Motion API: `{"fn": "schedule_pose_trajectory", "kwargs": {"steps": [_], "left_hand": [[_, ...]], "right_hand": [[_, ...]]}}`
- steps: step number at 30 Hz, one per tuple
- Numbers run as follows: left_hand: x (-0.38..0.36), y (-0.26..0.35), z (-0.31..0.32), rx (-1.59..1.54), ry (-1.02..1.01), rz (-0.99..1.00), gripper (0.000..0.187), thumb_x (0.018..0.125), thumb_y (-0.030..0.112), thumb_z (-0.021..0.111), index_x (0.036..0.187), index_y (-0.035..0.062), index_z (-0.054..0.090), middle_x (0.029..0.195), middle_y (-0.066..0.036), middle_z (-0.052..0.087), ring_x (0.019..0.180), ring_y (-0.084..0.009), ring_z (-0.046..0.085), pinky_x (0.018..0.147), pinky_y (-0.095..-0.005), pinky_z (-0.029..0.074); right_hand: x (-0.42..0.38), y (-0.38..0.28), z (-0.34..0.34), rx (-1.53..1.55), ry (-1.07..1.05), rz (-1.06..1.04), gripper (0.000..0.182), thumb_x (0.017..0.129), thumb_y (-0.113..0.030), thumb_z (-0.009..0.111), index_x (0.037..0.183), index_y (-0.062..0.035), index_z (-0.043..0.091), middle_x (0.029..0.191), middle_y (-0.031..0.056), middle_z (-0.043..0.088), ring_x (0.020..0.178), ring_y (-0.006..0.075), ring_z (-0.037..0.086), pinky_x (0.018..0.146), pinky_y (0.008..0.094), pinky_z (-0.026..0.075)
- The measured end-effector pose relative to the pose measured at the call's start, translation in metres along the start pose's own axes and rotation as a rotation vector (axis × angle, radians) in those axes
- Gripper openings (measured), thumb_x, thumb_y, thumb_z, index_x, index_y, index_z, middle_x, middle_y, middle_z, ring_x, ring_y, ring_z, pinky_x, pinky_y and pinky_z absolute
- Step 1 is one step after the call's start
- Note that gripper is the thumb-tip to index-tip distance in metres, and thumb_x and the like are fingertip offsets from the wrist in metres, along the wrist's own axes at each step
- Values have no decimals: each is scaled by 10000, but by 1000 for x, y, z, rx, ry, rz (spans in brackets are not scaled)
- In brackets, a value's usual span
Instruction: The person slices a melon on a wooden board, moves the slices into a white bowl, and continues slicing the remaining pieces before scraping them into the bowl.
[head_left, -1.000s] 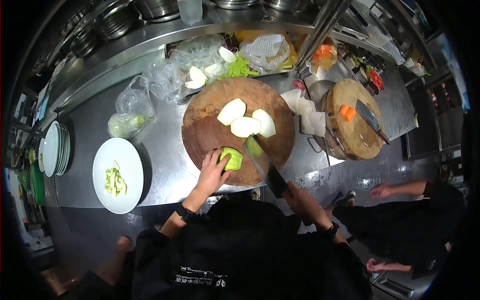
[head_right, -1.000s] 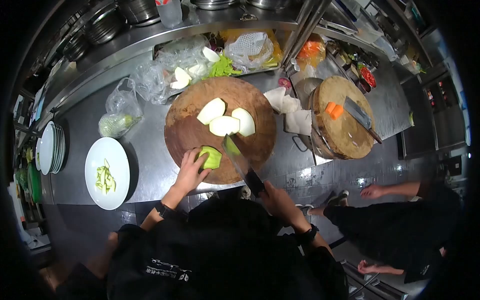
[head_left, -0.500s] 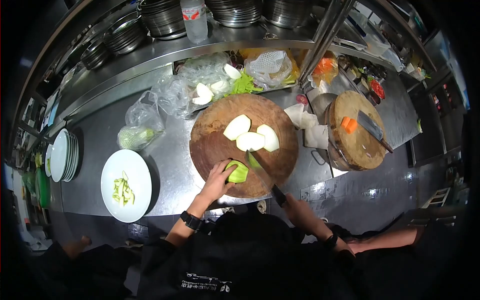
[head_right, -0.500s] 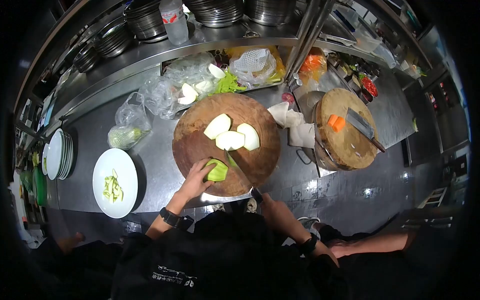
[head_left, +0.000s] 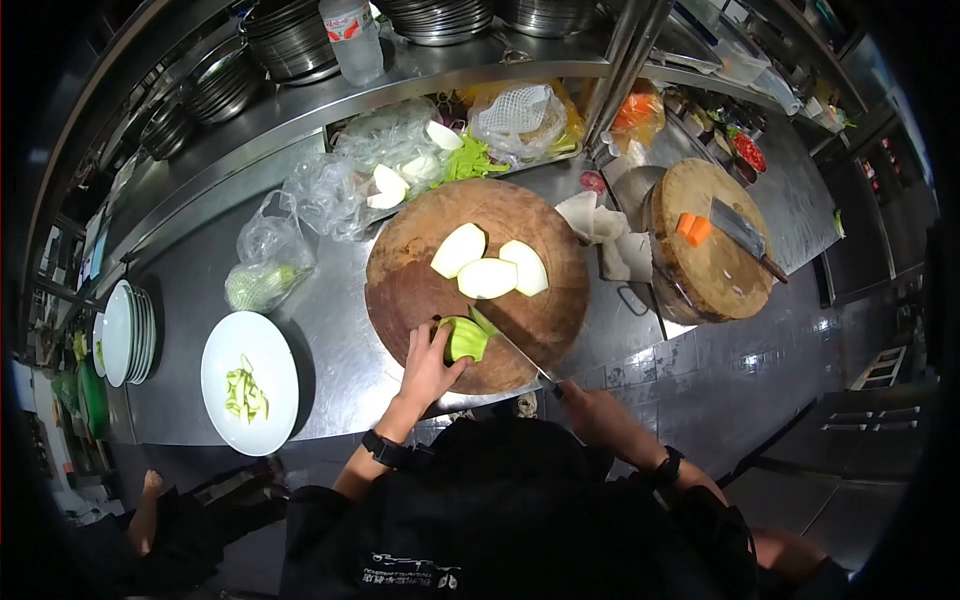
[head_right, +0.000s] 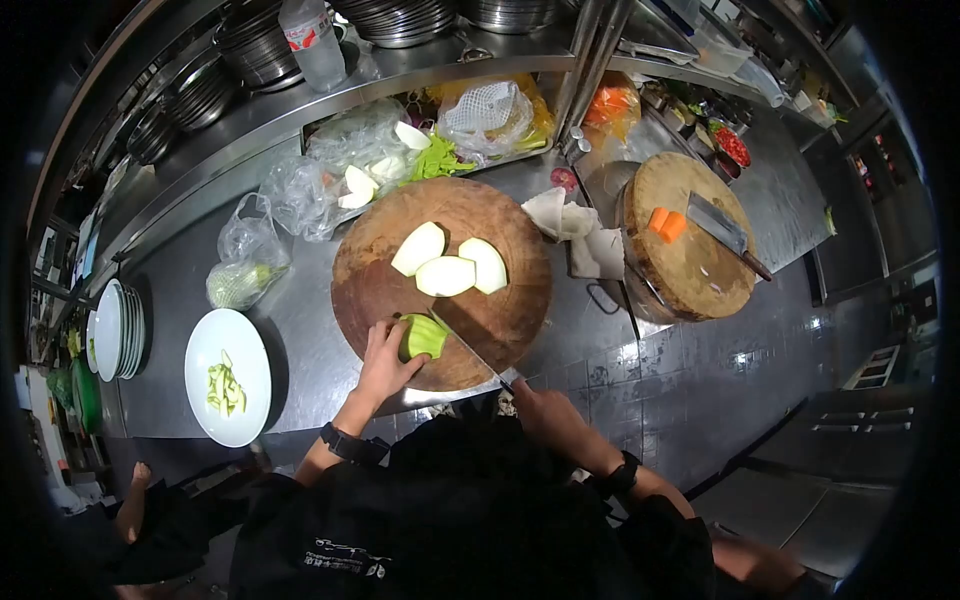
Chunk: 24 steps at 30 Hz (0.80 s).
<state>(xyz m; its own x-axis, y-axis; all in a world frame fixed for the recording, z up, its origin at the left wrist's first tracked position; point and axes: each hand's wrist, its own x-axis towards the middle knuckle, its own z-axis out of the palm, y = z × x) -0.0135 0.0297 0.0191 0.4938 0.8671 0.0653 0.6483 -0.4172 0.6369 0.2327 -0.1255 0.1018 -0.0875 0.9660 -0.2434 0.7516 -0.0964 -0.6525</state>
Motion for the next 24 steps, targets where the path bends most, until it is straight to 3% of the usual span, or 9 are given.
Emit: {"fn": "schedule_pose_trajectory", "kwargs": {"steps": [2, 4, 7, 10, 13, 17, 20, 24], "left_hand": [[1, -3, -3, -25, -23, 1, 636, 679, 232, 793, 1227, 29, 540, 1253, -191, 459, 1143, -392, 436, 965, -477, 387], [8, -4, -10, 97, -68, 221, 633, 686, 263, 780, 1236, 60, 541, 1277, -173, 444, 1161, -380, 425, 953, -479, 399], [14, 2, -14, 161, -151, 221, 626, 681, 269, 777, 1225, 69, 540, 1229, -177, 465, 1125, -396, 433, 921, -459, 426], [7, 5, -6, 200, -160, 136, 581, 721, 337, 737, 1216, 96, 550, 1243, -167, 447, 1123, -378, 434, 857, -481, 457], [0, 13, -2, 157, -101, 88, 551, 718, 332, 743, 1178, 87, 562, 1187, -174, 455, 1081, -387, 441, 819, -500, 466], [-4, 17, 3, 174, -34, 104, 389, 771, 265, 701, 1106, 98, 591, 1160, -184, 442, 1046, -392, 437, 796, -517, 471], [0, 12, 10, 131, -56, 101, 315, 805, 200, 652, 1106, 124, 598, 1174, -185, 431, 1050, -407, 422, 769, -539, 484], [5, 20, 10, 118, -109, 33, 312, 807, 147, 618, 1118, 140, 598, 1174, -188, 426, 1051, -420, 412, 742, -569, 493]], "right_hand": [[1, 1, 1, -25, -24, 7, 166, 881, -64, 492, 1008, 31, 447, 640, 233, 580, 609, 428, 581, 531, 510, 443], [4, 6, 2, 16, 21, -29, 145, 882, -64, 490, 988, 20, 436, 625, 231, 578, 609, 431, 583, 535, 506, 449], [9, -2, -4, -1, -3, -18, 126, 893, -72, 481, 964, 12, 419, 636, 235, 587, 616, 436, 587, 543, 505, 459], [3, -15, -10, -78, -64, 79, 115, 911, -84, 458, 960, 6, 407, 646, 233, 593, 627, 440, 590, 538, 498, 470], [-1, -7, 5, -135, -75, 34, 117, 917, -86, 444, 970, 9, 404, 662, 231, 603, 632, 430, 602, 535, 498, 477], [-2, -6, 4, -117, -37, -19, 112, 896, -52, 442, 972, 17, 396, 666, 240, 606, 637, 418, 615, 541, 500, 484], [-11, -11, 10, -216, -129, 65, 132, 863, -17, 452, 969, 27, 387, 665, 250, 606, 643, 409, 625, 550, 496, 491], [-10, -11, 14, -194, -123, 86, 151, 841, -1, 450, 971, 33, 381, 625, 252, 593, 615, 412, 622, 533, 489, 493]]}}
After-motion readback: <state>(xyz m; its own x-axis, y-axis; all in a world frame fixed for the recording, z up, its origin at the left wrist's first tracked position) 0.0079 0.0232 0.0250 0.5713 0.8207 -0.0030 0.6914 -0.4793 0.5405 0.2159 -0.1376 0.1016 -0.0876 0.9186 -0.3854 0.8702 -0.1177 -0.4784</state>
